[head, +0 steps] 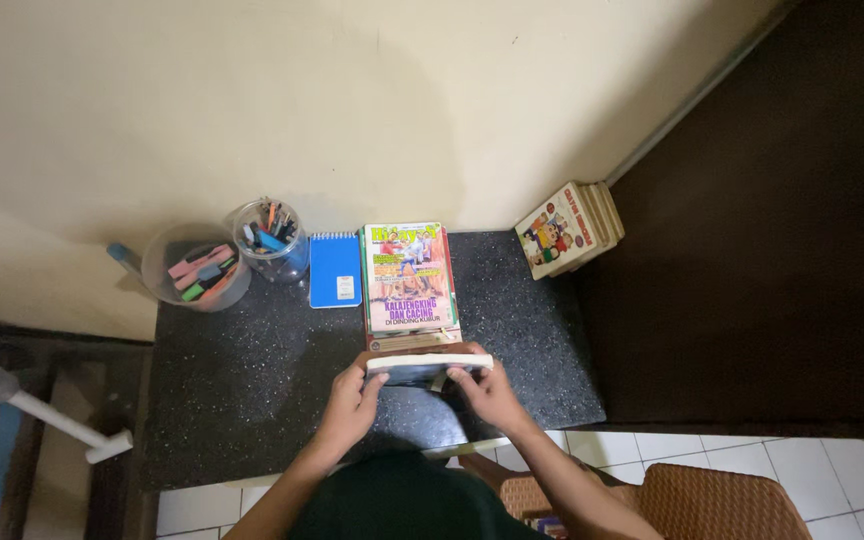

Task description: The person repeatedly picks up books from a wicker chair and places them onto a countertop, stacking them one by one. The person handles several different books, moving them from the chair to the counter in a consistent sequence.

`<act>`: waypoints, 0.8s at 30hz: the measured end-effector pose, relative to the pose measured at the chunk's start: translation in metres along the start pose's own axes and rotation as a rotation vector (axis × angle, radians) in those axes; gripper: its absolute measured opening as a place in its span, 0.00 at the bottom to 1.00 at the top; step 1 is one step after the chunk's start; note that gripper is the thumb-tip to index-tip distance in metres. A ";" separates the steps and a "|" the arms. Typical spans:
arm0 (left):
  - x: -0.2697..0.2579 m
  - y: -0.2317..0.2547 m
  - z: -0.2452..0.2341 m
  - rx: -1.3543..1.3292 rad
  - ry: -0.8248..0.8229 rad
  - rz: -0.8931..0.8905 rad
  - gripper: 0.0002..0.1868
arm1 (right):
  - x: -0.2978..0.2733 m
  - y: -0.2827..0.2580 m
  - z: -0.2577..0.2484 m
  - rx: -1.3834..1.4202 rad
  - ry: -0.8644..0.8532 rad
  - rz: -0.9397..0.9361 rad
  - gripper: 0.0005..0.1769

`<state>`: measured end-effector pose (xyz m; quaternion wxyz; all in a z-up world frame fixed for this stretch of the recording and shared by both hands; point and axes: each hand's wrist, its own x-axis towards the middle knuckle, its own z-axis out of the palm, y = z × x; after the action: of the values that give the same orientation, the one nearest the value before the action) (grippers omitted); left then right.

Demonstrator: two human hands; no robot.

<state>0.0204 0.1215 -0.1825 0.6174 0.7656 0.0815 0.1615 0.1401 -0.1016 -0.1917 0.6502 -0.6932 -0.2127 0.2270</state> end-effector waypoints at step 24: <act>0.029 0.095 -0.009 0.434 -0.077 0.309 0.13 | 0.019 -0.073 -0.011 -0.512 -0.083 -0.511 0.11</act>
<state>0.0375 0.1182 -0.0842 0.4093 0.8890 -0.0273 0.2033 0.1618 -0.0949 -0.1189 0.4819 -0.7482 -0.4554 0.0244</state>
